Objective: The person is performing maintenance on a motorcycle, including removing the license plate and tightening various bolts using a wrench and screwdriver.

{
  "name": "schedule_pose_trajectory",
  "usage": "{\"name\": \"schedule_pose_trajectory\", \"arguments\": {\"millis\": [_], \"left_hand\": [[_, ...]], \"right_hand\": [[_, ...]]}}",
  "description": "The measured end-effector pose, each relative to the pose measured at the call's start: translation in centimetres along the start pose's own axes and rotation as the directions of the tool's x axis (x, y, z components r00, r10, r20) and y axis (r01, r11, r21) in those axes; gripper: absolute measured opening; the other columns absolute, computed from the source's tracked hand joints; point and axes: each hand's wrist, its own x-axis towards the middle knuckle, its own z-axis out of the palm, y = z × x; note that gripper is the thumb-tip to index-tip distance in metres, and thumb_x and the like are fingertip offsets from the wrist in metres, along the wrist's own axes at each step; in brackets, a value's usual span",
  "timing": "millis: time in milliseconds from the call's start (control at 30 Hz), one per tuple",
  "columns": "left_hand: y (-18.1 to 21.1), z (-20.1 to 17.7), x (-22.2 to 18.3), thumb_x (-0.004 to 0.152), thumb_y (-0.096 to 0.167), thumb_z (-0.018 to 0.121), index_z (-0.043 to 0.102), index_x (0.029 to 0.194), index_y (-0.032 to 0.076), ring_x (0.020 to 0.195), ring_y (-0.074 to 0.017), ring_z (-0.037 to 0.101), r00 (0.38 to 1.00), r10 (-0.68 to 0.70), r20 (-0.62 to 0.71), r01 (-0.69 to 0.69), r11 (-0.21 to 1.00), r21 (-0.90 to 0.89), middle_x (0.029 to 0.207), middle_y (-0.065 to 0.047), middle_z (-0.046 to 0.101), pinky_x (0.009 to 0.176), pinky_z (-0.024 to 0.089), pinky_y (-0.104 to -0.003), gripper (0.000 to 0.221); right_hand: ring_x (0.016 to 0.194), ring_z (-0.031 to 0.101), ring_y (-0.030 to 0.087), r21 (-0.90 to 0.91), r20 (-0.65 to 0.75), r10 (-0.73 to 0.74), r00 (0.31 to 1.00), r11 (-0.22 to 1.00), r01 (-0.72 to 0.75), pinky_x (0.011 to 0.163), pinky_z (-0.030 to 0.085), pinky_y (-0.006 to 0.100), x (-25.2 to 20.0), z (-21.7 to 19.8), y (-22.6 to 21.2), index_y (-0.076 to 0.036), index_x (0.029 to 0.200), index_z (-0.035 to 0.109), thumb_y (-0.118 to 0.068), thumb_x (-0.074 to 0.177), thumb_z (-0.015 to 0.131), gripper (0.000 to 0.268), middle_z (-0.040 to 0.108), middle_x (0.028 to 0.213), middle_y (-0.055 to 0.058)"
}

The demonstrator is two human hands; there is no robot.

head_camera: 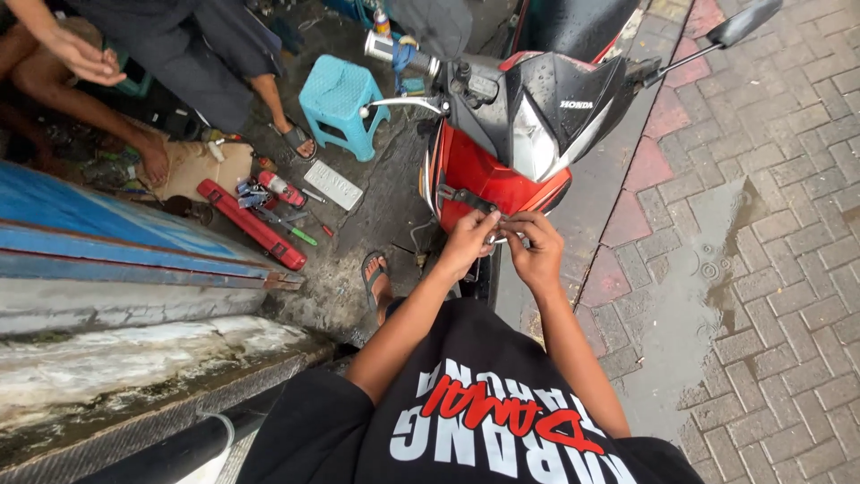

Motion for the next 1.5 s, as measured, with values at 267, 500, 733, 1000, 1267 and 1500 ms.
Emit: {"name": "schedule_pose_trajectory", "arguments": {"millis": [267,500,733,1000,1267,1500], "left_hand": [[1.0,0.1,-2.3,0.102,0.011,0.062,0.056,0.108,-0.008,0.05,-0.0057,0.049,0.987,0.155,0.046,-0.16,0.98,0.122,0.067,-0.003,0.049,0.041,0.04,-0.018,0.021],[-0.5,-1.2,-2.5,0.102,0.01,0.061,0.059,0.106,-0.004,0.052,-0.0078,0.05,0.977,0.204,0.064,-0.211,0.966,0.15,0.067,-0.007,0.053,0.043,0.042,-0.019,0.014],[-0.6,-0.8,-3.7,0.101,0.011,0.061,0.059,0.104,-0.003,0.054,-0.0068,0.051,0.982,0.187,0.003,-0.185,0.969,0.165,0.068,-0.007,0.056,0.042,0.044,-0.019,0.015],[-2.6,-2.3,-3.3,0.102,0.007,0.061,0.057,0.103,-0.002,0.053,-0.0098,0.05,0.98,0.178,0.085,-0.189,0.969,0.156,0.065,-0.007,0.052,0.043,0.043,-0.02,0.01],[0.9,1.3,0.1,0.102,0.006,0.058,0.057,0.1,0.0,0.055,-0.0083,0.049,0.958,0.082,0.274,-0.132,0.977,0.167,0.066,-0.005,0.053,0.045,0.042,-0.02,0.006],[2.0,5.2,4.4,0.102,0.009,0.058,0.058,0.105,0.0,0.057,-0.0094,0.05,0.945,-0.05,0.323,-0.006,0.985,0.172,0.067,-0.006,0.051,0.046,0.039,-0.019,0.009]], "right_hand": [[0.071,0.072,0.032,0.039,0.046,0.145,0.988,0.988,-0.147,0.063,0.054,0.039,-0.8,-0.5,-0.9,-0.005,0.096,0.079,0.006,0.088,0.078,0.013,0.073,0.081,0.014],[0.063,0.069,0.019,0.215,0.09,0.38,0.921,0.895,-0.39,0.062,0.055,0.034,-2.6,0.3,0.3,0.003,0.104,0.072,0.005,0.098,0.066,0.009,0.072,0.075,0.016],[0.073,0.071,0.022,0.287,0.146,0.479,0.865,0.817,-0.501,0.069,0.058,0.037,-4.1,0.1,0.5,0.007,0.11,0.072,0.01,0.094,0.067,0.017,0.072,0.086,0.022],[0.052,0.057,0.015,0.098,0.192,0.529,0.827,0.828,-0.552,0.056,0.047,0.029,-4.7,0.0,0.9,-0.005,0.079,0.072,-0.011,0.101,0.068,0.023,0.061,0.053,0.01],[0.053,0.051,0.015,0.041,0.107,0.581,0.807,0.808,-0.587,0.059,0.045,0.031,-2.5,-1.6,3.3,-0.008,0.065,0.066,-0.021,0.108,0.058,0.046,0.057,0.049,0.008],[0.059,0.054,0.017,0.201,0.049,0.522,0.851,0.83,-0.521,0.064,0.045,0.03,-1.4,-3.3,6.5,-0.005,0.076,0.066,-0.019,0.109,0.054,0.038,0.061,0.059,0.011]]}}
